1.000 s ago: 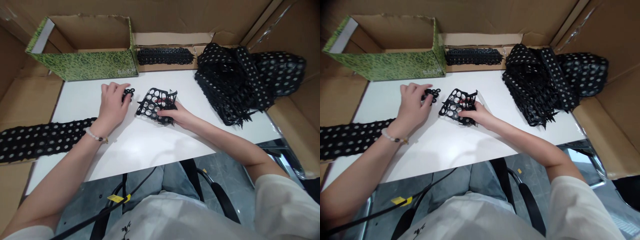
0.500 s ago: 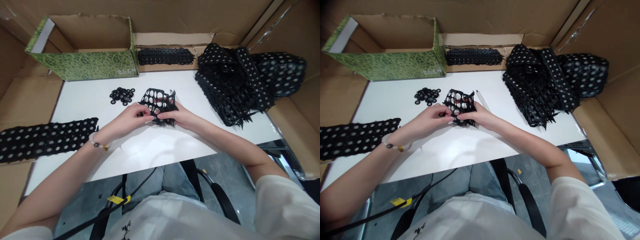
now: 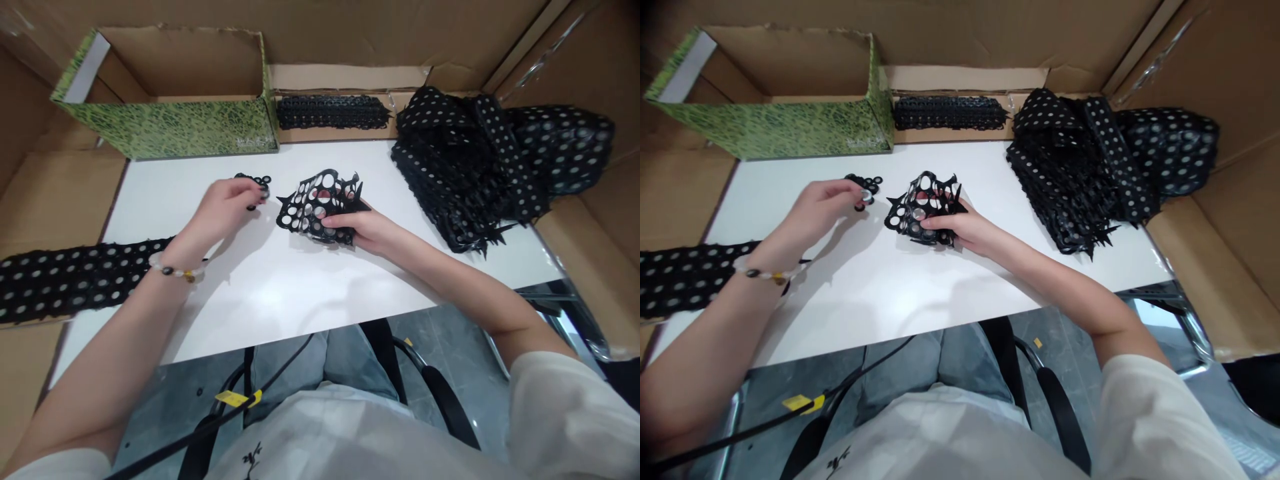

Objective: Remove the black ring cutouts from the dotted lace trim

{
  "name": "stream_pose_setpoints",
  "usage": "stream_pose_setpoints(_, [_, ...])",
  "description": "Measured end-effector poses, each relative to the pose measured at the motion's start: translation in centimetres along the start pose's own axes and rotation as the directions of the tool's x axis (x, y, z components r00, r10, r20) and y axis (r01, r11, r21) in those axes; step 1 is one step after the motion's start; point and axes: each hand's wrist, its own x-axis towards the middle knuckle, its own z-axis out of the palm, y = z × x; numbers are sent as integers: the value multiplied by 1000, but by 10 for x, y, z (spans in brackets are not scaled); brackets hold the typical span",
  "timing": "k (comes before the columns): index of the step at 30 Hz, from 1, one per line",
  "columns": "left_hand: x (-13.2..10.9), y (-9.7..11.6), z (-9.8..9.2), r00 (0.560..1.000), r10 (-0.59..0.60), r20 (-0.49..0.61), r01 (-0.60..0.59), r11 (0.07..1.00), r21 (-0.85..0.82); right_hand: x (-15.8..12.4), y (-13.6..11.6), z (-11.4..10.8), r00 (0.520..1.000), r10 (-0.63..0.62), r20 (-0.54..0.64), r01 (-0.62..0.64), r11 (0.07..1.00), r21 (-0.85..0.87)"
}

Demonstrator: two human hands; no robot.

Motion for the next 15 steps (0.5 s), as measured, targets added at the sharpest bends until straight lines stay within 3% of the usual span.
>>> stream_pose_setpoints(3, [5, -9, -8, 964, 14, -265, 49, 972, 230, -4, -3, 2, 1000, -4, 11, 4, 1000, 4])
stream_pose_setpoints(7, [9, -25, -9, 962, 63, -264, 54, 909, 413, -6, -4, 5, 999, 11, 34, -11, 1000, -2])
stream_pose_setpoints(11, [10, -26, -11, 942, 64, -328, 83, 907, 414, -4, -2, 5, 999, 22, 23, -22, 1000, -14])
stream_pose_setpoints(13, [3, -14, -9, 930, 149, -337, -2, 917, 399, -3, -1, 5, 1000, 5, -13, -6, 999, -34])
stream_pose_setpoints(15, [-9, 5, -1, 910, 302, -284, -187, 910, 369, -1, 1, 5, 999, -19, -47, 17, 999, -47])
